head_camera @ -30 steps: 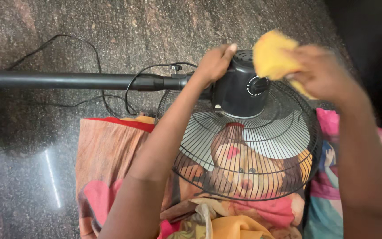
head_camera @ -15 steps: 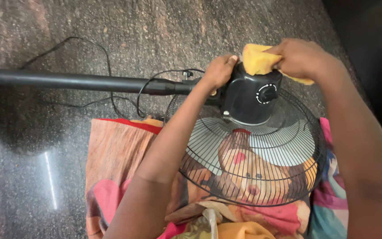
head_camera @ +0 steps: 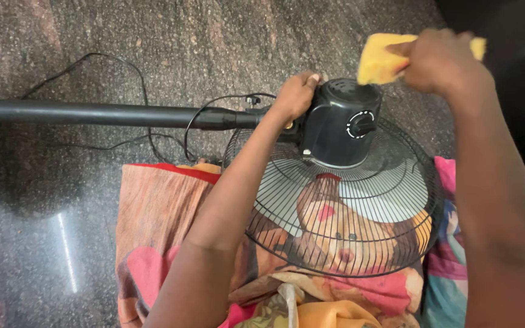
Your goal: The person wipes the blades, motor housing, and cage of a standing electric fan using a yellow sponge. The person rotates the fan head to reach different areas and continues wiping the exterior surfaces.
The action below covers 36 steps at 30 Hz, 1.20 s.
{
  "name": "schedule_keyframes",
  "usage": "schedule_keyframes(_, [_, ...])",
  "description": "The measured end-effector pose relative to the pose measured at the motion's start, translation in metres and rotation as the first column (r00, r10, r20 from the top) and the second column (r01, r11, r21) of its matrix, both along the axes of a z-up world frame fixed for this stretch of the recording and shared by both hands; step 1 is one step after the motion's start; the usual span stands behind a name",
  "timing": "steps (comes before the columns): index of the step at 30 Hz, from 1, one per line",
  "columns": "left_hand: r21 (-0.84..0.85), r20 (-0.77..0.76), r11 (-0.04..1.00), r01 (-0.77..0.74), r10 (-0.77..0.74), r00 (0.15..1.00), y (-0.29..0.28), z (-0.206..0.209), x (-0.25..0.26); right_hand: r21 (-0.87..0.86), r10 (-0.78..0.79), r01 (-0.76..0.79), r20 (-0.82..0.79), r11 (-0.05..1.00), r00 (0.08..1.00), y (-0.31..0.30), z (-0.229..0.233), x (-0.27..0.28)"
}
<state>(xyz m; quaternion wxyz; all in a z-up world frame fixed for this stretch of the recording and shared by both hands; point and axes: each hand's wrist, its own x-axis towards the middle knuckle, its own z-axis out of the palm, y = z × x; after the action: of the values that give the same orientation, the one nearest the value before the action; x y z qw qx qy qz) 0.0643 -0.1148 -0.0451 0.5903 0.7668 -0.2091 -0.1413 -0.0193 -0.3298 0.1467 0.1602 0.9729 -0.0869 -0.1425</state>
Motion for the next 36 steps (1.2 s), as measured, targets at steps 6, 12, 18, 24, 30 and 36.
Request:
schedule_keyframes(6, [0.005,0.031,1.0,-0.012,0.012,0.999,-0.002,-0.003,0.002,0.19,-0.173,0.187,-0.086,0.964,0.981,-0.002,0.002,-0.024])
schedule_keyframes(12, [0.014,0.072,1.0,0.009,-0.01,0.997,-0.003,-0.005,0.004,0.461,0.22,-0.34,0.294,0.82,0.93,-0.018,0.007,-0.054])
schedule_keyframes(18, [0.036,0.077,0.999,0.001,-0.004,0.997,0.0,-0.002,0.001,0.112,0.082,-0.142,0.426,0.983,0.901,-0.042,-0.026,-0.087])
schedule_keyframes(24, [0.092,0.081,0.995,0.031,-0.039,0.996,0.002,0.001,0.001,0.086,0.326,-0.473,0.618,0.877,0.716,-0.035,-0.051,-0.125])
schedule_keyframes(30, [0.025,0.073,0.999,0.027,-0.029,0.997,0.007,0.009,-0.002,-0.111,0.297,-0.314,0.711,0.943,0.638,-0.023,-0.05,-0.142])
schedule_keyframes(36, [0.07,0.016,0.995,0.071,-0.073,0.997,0.01,0.016,-0.004,-0.139,0.416,-0.441,0.658,0.887,0.628,-0.009,-0.057,-0.147])
